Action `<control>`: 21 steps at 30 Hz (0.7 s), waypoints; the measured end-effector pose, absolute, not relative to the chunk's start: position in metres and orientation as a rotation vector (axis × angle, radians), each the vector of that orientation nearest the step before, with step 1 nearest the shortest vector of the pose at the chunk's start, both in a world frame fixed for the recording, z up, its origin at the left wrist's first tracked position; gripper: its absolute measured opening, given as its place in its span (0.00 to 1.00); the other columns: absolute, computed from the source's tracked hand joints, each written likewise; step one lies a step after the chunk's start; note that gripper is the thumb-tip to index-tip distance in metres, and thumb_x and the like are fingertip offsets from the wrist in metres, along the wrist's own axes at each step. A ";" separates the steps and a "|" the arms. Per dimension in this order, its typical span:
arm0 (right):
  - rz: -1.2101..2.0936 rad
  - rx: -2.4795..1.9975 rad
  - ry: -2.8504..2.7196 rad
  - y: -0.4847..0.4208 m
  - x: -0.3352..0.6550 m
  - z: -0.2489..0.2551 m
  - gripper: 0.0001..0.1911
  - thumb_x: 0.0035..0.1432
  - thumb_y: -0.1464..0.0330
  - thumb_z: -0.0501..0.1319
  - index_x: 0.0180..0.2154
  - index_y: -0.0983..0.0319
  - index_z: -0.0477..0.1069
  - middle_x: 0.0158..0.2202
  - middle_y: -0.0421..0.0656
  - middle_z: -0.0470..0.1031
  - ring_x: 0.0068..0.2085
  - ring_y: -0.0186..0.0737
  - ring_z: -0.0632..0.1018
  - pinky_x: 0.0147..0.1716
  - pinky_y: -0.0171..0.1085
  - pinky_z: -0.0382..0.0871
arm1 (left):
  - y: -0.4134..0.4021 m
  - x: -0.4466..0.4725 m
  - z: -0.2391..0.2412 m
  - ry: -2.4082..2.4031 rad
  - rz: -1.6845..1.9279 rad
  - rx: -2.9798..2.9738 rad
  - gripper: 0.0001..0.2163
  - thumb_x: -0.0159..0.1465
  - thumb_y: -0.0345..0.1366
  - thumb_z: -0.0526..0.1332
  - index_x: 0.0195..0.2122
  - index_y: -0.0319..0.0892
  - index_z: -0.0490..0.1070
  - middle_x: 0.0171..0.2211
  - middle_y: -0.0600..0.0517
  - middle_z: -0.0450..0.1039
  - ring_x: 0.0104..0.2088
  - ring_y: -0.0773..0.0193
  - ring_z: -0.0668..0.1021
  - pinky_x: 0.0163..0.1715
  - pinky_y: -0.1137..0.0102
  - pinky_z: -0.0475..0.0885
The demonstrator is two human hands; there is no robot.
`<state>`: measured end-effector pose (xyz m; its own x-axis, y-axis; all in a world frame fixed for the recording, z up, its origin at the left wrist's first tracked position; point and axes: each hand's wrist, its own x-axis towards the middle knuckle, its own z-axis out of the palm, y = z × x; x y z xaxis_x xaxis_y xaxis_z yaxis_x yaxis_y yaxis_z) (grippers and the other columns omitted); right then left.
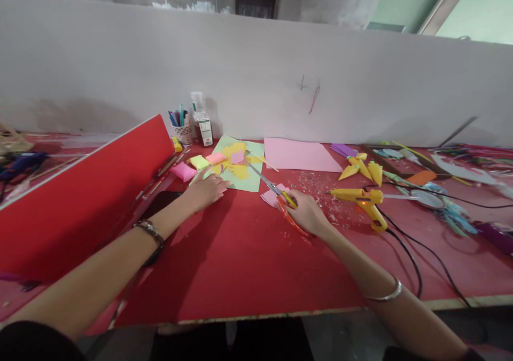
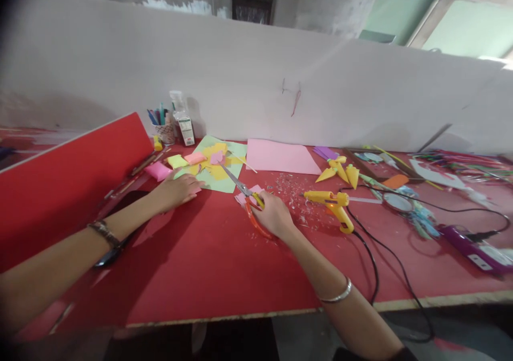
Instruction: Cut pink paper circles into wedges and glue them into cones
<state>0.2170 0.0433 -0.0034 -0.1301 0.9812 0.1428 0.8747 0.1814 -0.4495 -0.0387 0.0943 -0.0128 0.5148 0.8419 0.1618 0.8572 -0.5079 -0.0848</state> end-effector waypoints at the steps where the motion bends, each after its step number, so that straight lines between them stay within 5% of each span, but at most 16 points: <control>1: 0.345 -1.747 -2.071 0.044 0.216 -0.003 0.15 0.52 0.57 0.53 0.22 0.60 0.55 0.21 0.38 0.66 0.23 0.34 0.66 0.22 0.31 0.51 | 0.092 -0.040 -0.011 -1.469 -0.152 -2.571 0.14 0.57 0.28 0.54 0.44 0.45 0.69 0.41 0.47 0.73 0.47 0.56 0.71 0.56 0.57 0.50; 11: 0.167 -1.887 -2.203 0.105 0.194 0.036 0.10 0.52 0.63 0.57 0.33 0.64 0.68 0.34 0.47 0.73 0.33 0.41 0.74 0.25 0.32 0.57 | 0.056 -0.011 -0.020 -1.468 -0.412 -2.546 0.18 0.58 0.33 0.55 0.51 0.43 0.63 0.49 0.44 0.67 0.51 0.54 0.68 0.55 0.55 0.52; 21: 0.140 -2.182 -2.214 0.181 0.183 0.026 0.16 0.58 0.65 0.56 0.48 0.64 0.64 0.47 0.47 0.67 0.44 0.40 0.72 0.41 0.44 0.69 | 0.052 -0.007 -0.032 -1.501 -0.522 -2.569 0.14 0.60 0.33 0.52 0.48 0.41 0.64 0.45 0.44 0.70 0.48 0.54 0.70 0.50 0.58 0.59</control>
